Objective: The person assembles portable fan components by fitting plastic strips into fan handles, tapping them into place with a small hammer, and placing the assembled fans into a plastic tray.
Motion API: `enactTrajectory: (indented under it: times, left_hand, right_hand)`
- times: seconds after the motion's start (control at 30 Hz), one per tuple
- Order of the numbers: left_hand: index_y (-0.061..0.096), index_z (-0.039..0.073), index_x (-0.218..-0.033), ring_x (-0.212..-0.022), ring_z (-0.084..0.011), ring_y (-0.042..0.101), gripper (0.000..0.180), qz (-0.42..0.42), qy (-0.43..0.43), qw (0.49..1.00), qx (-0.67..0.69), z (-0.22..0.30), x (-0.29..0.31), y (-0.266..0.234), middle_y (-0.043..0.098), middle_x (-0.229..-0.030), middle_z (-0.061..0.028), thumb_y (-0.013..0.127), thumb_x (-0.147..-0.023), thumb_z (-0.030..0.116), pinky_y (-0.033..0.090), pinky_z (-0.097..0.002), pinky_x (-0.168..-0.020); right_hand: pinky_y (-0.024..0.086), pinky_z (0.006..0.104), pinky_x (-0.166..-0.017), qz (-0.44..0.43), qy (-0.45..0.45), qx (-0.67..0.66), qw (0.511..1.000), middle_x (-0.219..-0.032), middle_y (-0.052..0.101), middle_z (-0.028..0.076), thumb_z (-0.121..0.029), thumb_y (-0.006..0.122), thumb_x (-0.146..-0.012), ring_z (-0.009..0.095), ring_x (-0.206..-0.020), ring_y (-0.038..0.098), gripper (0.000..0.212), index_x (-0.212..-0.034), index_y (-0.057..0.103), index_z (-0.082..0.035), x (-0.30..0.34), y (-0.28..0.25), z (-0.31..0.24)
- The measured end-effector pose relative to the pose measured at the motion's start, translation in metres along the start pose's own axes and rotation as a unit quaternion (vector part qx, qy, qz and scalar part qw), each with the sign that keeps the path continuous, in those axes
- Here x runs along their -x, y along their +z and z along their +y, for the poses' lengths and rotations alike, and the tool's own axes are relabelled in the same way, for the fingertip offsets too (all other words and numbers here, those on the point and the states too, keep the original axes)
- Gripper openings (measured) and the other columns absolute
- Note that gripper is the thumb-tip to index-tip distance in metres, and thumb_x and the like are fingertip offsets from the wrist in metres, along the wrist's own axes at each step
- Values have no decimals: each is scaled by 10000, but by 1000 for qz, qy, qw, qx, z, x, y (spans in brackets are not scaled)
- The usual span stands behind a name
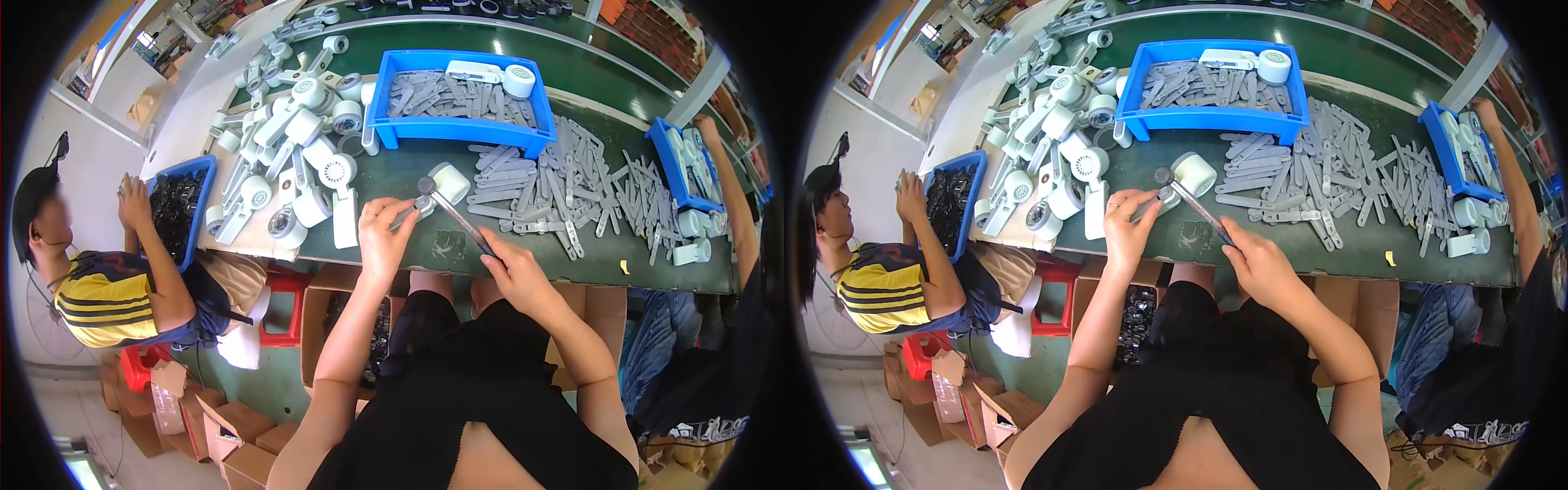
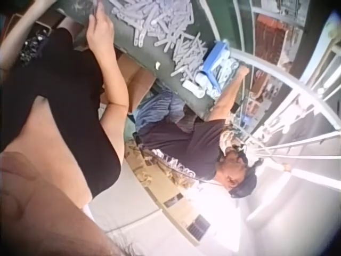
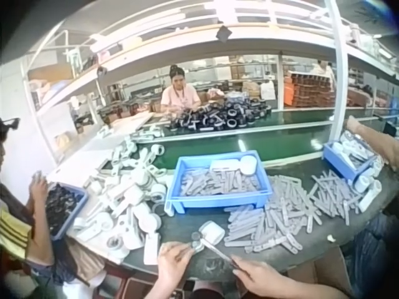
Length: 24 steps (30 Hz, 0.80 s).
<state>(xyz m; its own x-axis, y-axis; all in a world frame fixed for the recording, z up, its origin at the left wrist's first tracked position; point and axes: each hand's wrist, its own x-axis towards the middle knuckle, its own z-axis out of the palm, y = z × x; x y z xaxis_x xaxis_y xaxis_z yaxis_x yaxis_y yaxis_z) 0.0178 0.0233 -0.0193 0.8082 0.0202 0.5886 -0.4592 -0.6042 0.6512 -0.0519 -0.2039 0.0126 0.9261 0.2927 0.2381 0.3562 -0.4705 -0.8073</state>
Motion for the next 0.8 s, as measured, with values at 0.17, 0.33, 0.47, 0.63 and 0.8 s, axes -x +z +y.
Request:
enactTrajectory:
  times: [0.17,0.33,0.47,0.63,0.8]
  left_hand:
    - [702,48,-864,-832,-269,588,167,-20,-34,999,26,-1,-4,-2,635,-867,-95,751,-705,54,470,-353,-737]
    - [683,14,-847,-850,-240,611,112,-46,-113,990,68,5,-8,-4,635,-869,-105,725,-743,20,470,-321,-778]
    - [684,16,-840,-857,-232,615,101,-67,-88,993,53,4,-9,-7,647,-865,-97,723,-748,32,467,-314,-792]
    - [695,20,-835,-859,-233,615,96,-57,-88,993,46,2,-5,-6,661,-864,-99,726,-746,36,468,-319,-795]
    - [711,51,-794,-865,-265,588,81,-41,-87,994,53,2,-6,-3,661,-844,-94,735,-717,46,468,-350,-772]
  right_hand:
    - [466,438,-731,-6,8,13,1000,-942,607,240,-76,526,-900,418,-844,585,410,-1292,454,16,0,-1,-2]
    - [460,432,-722,-4,25,-5,1000,-910,599,236,-80,515,-909,413,-816,579,408,-1301,448,8,-4,-7,-14]
    - [459,428,-726,-43,37,18,998,-915,597,237,-82,512,-912,407,-821,579,415,-1310,438,8,-6,-12,-9]
    - [462,421,-738,-17,-15,17,1000,-922,599,240,-82,513,-909,415,-847,580,413,-1303,439,18,-3,-6,-3]
    - [463,432,-759,-10,-20,20,1000,-935,602,250,-86,510,-910,425,-860,577,411,-1304,444,10,-8,-14,-10]
